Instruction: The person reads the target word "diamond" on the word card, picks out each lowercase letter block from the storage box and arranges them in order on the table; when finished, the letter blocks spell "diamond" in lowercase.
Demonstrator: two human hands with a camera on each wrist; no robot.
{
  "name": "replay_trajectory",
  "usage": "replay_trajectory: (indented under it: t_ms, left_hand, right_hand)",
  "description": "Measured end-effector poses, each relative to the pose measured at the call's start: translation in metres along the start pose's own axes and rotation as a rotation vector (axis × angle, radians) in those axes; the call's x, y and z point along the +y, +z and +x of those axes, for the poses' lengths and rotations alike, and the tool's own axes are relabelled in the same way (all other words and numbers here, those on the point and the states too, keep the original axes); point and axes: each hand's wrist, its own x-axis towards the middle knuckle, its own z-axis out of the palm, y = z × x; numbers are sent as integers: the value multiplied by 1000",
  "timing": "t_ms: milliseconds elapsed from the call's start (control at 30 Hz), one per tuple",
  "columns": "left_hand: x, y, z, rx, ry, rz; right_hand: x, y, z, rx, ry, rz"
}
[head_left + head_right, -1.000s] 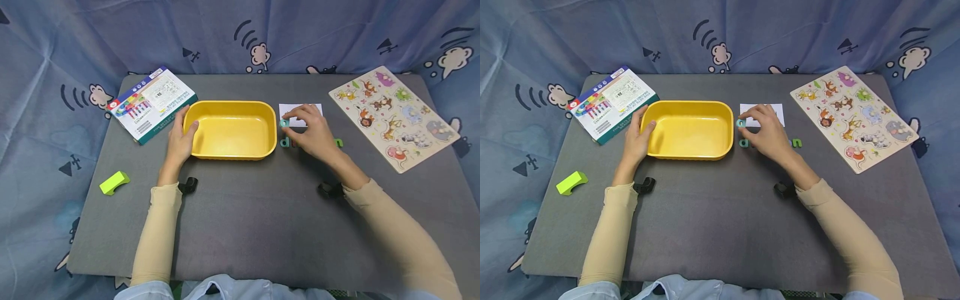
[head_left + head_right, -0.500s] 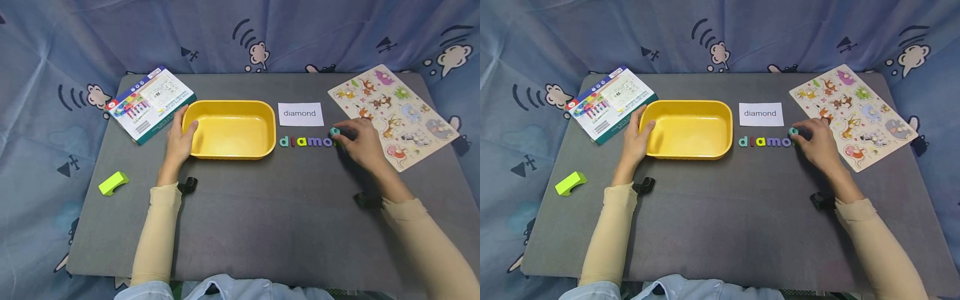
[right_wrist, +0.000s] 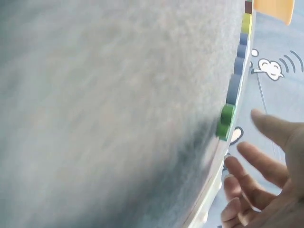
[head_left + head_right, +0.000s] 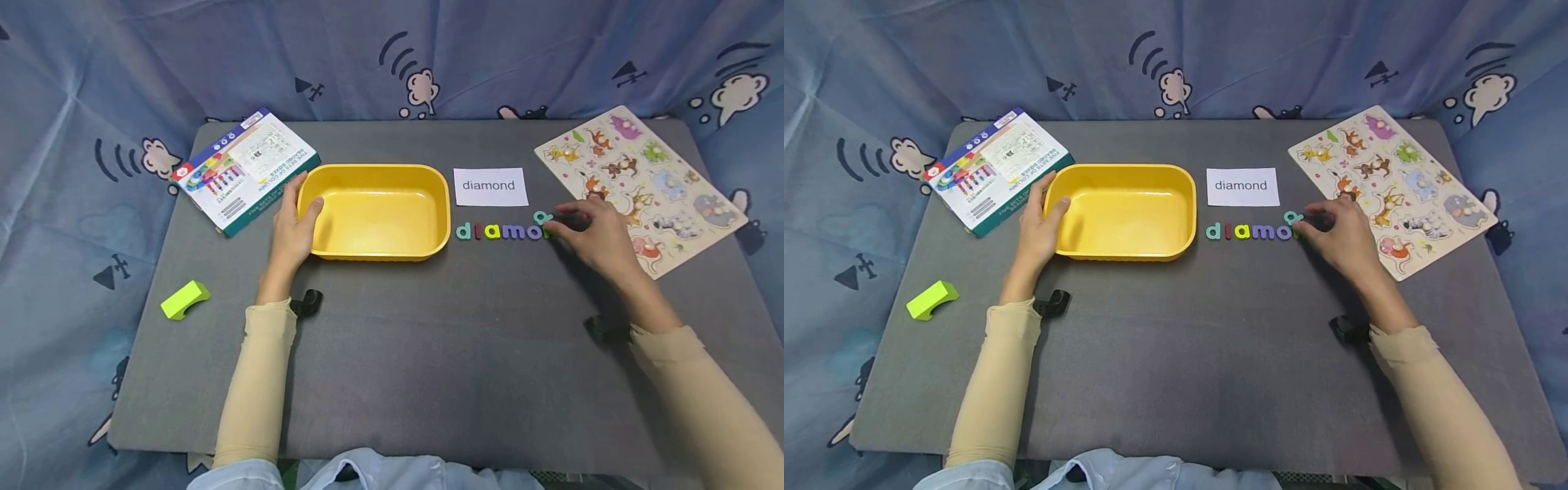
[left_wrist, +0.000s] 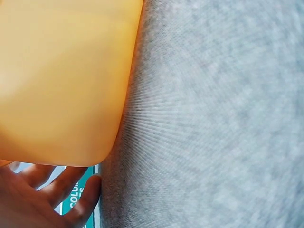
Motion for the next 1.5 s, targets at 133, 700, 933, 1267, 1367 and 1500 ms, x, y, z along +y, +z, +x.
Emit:
replay_trajectory:
  t_ms: [133,700,933,1267,1367,1500]
  left_hand:
    - [0,0,-1,-5,-8,6]
    - [-1,0,0,-6,4,-3]
    - [0,0,0,2,16,2]
    - [1,-1,0,2,7,9]
    - [2,-1,-1,1,8,8]
    - [2,-1,-1,-5,8,10]
  right_hand:
    - [-3,5,8,-45,64,-10]
    - [-13,4,24,-92,99,-69]
    - [1,-8,19,-136,144,-88]
    - [7,-14,-1,-118,117,-74]
    - [7,-13,-3,-112,102,-65]
    - [7,-12,-5,-111,85,-58]
